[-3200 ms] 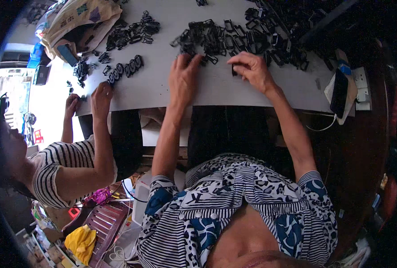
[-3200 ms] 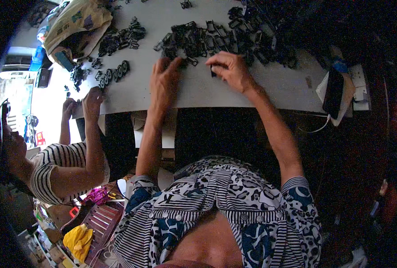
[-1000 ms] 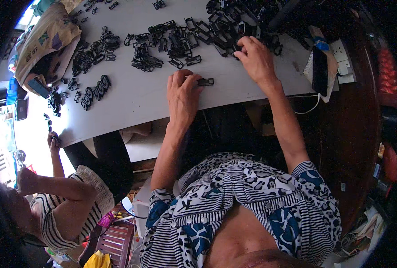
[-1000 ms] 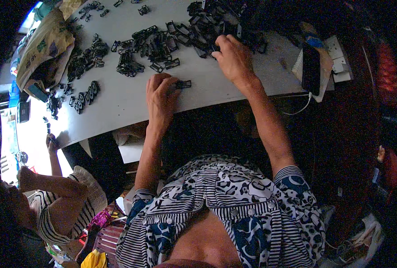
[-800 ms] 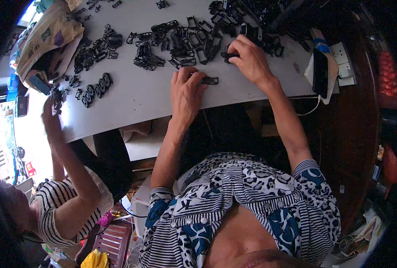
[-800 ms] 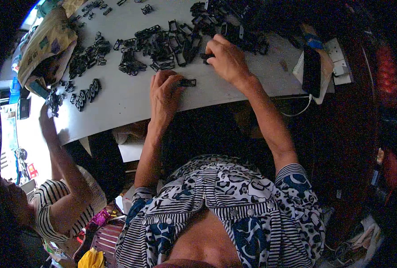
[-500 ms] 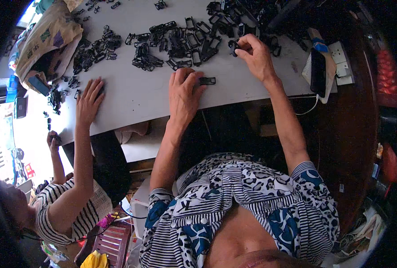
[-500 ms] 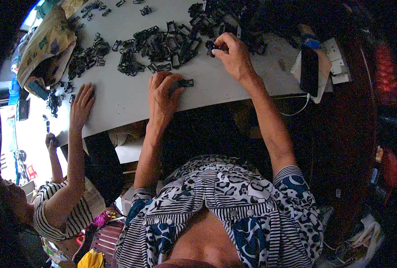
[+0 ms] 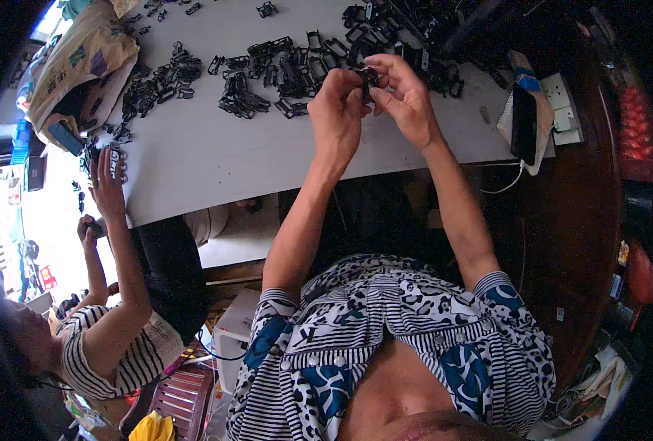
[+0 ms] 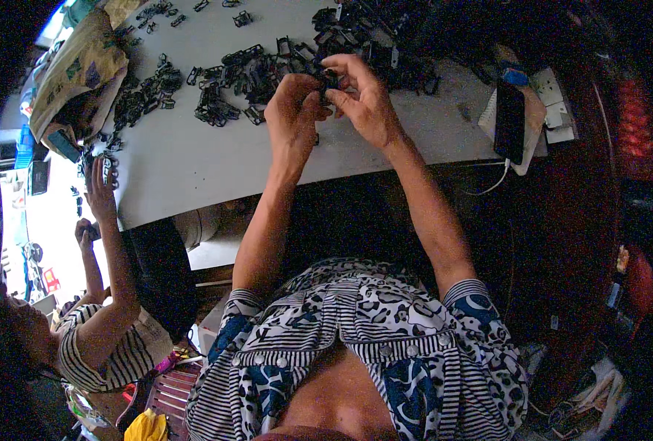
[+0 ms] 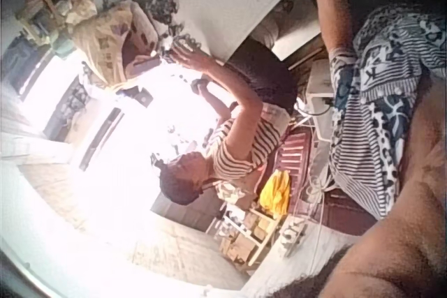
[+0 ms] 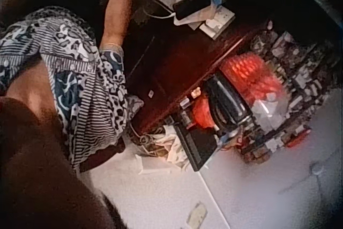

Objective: The person assembles small black plastic components by hand, then stacks the assembled parts on a table.

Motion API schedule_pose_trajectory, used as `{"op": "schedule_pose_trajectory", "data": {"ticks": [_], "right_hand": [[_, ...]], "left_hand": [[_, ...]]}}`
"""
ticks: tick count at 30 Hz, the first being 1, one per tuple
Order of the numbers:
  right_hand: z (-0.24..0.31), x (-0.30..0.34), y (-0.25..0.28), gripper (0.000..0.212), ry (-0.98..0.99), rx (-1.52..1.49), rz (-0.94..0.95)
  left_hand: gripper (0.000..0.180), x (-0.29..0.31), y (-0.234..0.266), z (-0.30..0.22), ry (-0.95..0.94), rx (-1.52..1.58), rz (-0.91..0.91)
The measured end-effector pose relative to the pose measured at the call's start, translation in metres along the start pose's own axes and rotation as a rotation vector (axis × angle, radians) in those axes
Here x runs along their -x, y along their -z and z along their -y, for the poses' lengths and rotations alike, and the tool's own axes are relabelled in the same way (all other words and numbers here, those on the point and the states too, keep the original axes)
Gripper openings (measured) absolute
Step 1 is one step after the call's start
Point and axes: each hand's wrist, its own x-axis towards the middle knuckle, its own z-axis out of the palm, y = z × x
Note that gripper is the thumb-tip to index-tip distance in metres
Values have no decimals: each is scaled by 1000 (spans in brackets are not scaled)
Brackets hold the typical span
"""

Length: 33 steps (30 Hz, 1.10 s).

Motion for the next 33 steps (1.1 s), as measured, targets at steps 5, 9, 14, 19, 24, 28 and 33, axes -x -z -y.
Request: {"op": "schedule_pose_trajectory", "data": {"ticks": [5,9,14,19,24,28,33], "right_hand": [[-6,-4,6,39,87,-44,138],[-10,-8,7,41,83,-8,155],[2,-10,7,36,113,111,181],[0,-10,21,27,184,35,196],[-18,-11,32,20,161,-55,74],[-20,-5,28,26,193,570,-28],[6,6,5,37,474,812,-85]], "left_hand": [[22,-9,4,7,82,51,48],[25,-12,8,2,161,273,30],[33,-17,16,8,161,242,101],[17,-16,20,2,299,494,127],[9,-18,32,13,246,452,0],[19,-16,38,13,230,466,14],[20,-10,31,11,231,404,29]]}}
